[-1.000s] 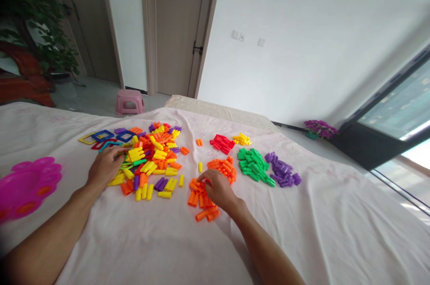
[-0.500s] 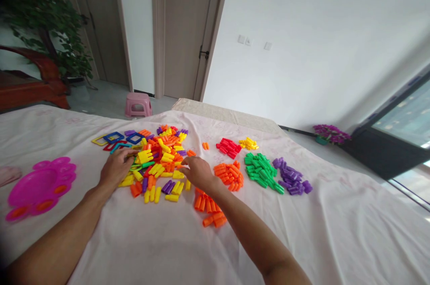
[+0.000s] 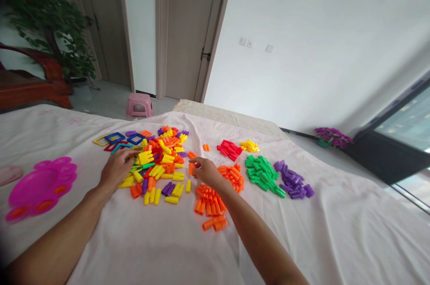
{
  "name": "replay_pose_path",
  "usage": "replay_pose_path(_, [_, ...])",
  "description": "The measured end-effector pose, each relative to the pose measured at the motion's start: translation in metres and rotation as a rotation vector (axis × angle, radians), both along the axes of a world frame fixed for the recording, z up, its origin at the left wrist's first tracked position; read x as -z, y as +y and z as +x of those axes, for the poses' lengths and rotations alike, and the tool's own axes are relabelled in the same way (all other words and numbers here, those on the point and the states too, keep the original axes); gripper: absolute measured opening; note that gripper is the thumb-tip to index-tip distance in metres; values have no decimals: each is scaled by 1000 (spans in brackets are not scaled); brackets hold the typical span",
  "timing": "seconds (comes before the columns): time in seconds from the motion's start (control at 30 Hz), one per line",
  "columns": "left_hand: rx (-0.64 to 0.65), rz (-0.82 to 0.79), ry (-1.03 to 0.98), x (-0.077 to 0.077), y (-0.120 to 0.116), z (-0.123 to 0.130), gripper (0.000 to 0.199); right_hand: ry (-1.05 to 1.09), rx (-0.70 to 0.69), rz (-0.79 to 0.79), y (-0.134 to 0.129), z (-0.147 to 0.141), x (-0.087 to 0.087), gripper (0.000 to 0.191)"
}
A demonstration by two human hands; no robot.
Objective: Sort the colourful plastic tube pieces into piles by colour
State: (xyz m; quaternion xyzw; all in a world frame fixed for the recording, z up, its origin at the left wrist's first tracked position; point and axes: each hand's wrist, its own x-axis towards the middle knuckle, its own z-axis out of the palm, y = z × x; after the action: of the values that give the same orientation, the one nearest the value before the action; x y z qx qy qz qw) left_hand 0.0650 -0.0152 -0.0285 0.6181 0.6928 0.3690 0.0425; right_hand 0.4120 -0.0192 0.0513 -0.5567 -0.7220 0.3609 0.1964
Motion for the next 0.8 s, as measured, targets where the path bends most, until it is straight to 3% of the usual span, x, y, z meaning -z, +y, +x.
replay_pose_path(0.13, [7, -2, 8, 0, 0, 0, 38, 262, 51, -56, 5, 29, 4, 33])
replay_pose_path(0.23, [12, 13, 16, 1, 1, -1, 37, 283, 95, 60, 10, 56, -1, 22])
replay_pose_path(0.33, [10, 12, 20, 2, 1, -2, 38, 202, 103, 211, 5, 73, -12, 23])
replay_pose_path(0.43, [1, -7, 17, 1, 0, -2, 39, 67, 35, 295, -11, 73, -17, 24])
replay_pose_path(0.57, [2, -14, 1, -4, -2, 1, 38, -88, -23, 388, -36, 57, -12, 24])
replay_pose_path(0.67, [13, -7, -14, -6, -4, 3, 37, -128, -90, 349, -45, 52, -10, 27])
replay_pose_path(0.8, [2, -7, -16, -4, -3, 2, 38, -133, -183, 234, -45, 55, -22, 40])
